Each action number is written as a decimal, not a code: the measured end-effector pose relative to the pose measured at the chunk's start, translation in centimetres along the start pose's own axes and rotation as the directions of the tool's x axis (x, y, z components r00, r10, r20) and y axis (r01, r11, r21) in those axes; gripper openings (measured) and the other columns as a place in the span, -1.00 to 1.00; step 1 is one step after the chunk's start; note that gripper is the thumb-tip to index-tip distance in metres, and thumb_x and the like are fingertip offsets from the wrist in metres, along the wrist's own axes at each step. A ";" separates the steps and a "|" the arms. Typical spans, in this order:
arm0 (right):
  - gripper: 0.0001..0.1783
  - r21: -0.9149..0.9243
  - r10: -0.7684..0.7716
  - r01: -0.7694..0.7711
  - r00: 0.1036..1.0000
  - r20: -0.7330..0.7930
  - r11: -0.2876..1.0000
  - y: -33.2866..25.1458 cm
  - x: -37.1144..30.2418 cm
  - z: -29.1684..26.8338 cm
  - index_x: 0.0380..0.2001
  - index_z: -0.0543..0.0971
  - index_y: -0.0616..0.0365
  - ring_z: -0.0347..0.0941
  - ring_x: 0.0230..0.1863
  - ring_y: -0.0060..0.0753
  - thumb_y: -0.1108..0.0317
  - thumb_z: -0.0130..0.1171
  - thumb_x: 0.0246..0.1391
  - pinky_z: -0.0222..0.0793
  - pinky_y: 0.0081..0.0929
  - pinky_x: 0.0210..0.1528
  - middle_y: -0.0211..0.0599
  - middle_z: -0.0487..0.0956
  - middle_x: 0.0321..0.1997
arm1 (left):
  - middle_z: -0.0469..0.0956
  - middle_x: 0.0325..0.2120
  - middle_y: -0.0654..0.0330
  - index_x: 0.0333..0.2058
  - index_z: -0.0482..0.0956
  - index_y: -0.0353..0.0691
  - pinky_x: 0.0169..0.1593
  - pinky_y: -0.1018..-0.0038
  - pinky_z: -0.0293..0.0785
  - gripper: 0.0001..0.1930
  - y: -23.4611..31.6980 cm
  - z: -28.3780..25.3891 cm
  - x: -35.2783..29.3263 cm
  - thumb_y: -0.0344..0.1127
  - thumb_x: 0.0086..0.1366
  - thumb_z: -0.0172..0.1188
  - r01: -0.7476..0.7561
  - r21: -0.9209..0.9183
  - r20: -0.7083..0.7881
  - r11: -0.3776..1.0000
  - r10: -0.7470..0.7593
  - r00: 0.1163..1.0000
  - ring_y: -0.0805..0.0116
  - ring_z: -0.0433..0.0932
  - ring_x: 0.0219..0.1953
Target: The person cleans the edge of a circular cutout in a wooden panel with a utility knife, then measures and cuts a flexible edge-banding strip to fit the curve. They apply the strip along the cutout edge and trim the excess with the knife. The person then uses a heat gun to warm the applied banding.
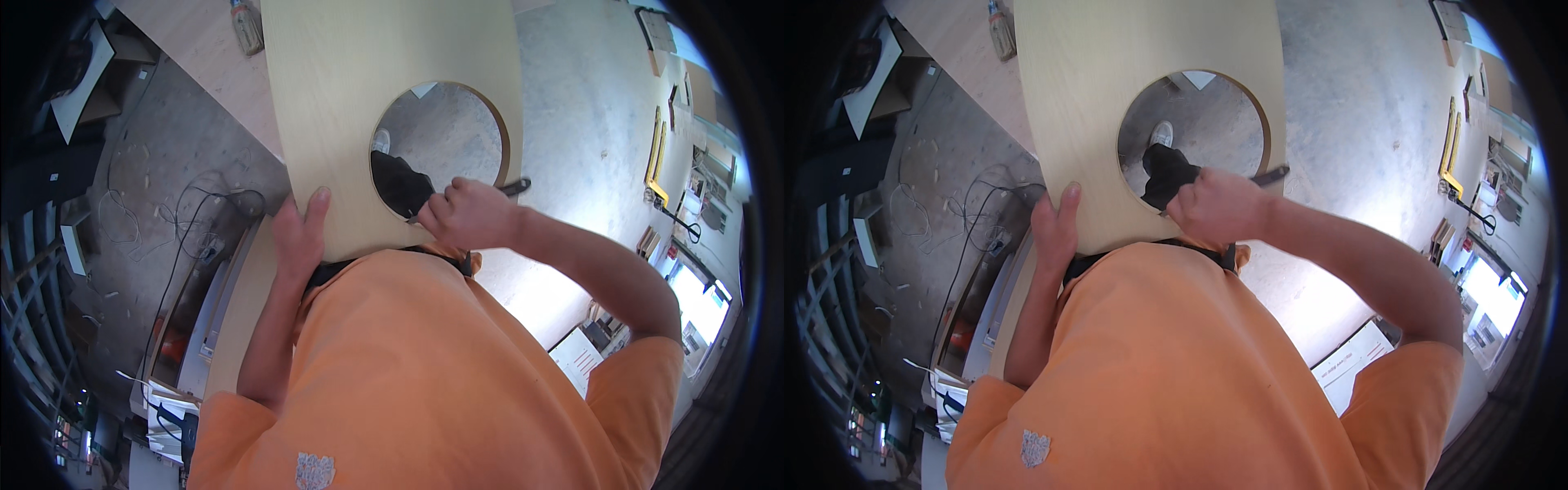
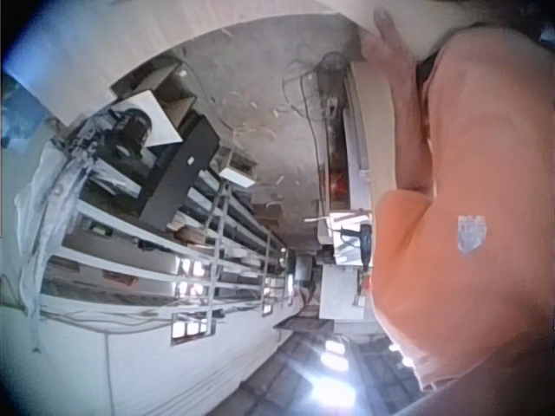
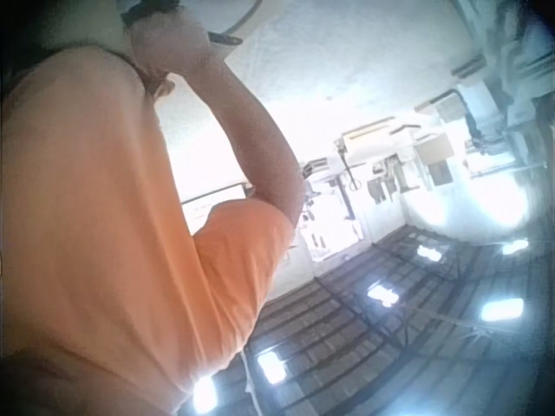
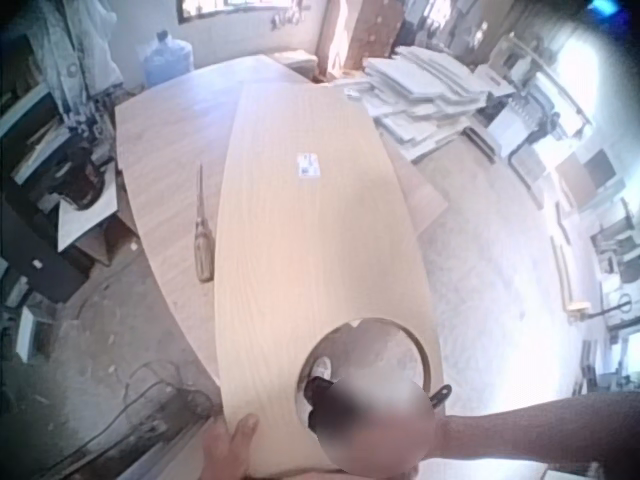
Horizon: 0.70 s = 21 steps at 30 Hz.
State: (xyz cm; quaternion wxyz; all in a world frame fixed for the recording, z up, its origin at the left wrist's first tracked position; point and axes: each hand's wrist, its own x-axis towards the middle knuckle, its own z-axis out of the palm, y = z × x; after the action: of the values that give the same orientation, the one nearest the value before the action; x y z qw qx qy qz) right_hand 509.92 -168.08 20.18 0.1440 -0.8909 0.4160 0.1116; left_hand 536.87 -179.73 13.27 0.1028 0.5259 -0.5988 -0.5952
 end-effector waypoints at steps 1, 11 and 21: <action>-0.81 -0.027 -0.033 0.033 0.999 -0.009 0.999 0.5 0.1 0.0 -0.50 0.45 0.11 0.45 -0.63 -0.43 0.32 0.26 -0.05 0.38 -0.42 -0.48 -0.44 0.42 -0.62 | 0.71 -0.15 -0.08 0.05 0.60 -0.38 0.04 0.29 0.51 -0.50 0.0 0.0 0.0 0.01 0.46 0.15 -0.003 0.006 0.001 1.000 0.003 1.000 0.11 0.69 -0.09; -0.87 0.393 0.471 -0.588 0.806 0.360 0.707 -5.3 0.5 -3.5 -0.36 0.50 0.23 0.64 -0.49 -0.02 0.37 0.14 0.12 0.52 -0.13 -0.44 -0.13 0.63 -0.50 | 0.72 -0.23 -0.08 -0.01 0.62 -0.46 -0.02 0.28 0.50 -0.48 0.7 0.0 -0.1 0.01 0.48 0.13 -0.015 0.013 -0.036 1.000 0.016 0.999 0.15 0.68 -0.16; -0.86 0.417 0.552 -0.739 0.673 0.492 0.529 -6.5 1.9 -4.6 -0.34 0.51 0.30 0.66 -0.45 0.09 0.43 0.04 0.11 0.56 -0.06 -0.40 0.03 0.65 -0.52 | 0.71 -0.18 -0.03 0.03 0.61 -0.44 0.02 0.30 0.50 -0.49 0.7 -0.1 -0.1 -0.01 0.48 0.14 0.007 -0.014 -0.016 1.000 -0.007 1.000 0.23 0.66 -0.13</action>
State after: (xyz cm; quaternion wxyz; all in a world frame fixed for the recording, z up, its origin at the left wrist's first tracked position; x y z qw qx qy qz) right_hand 516.54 -167.05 24.95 0.4199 -0.5501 0.7045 0.1570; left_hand 536.62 -179.93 13.91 0.1091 0.5322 -0.5919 -0.5954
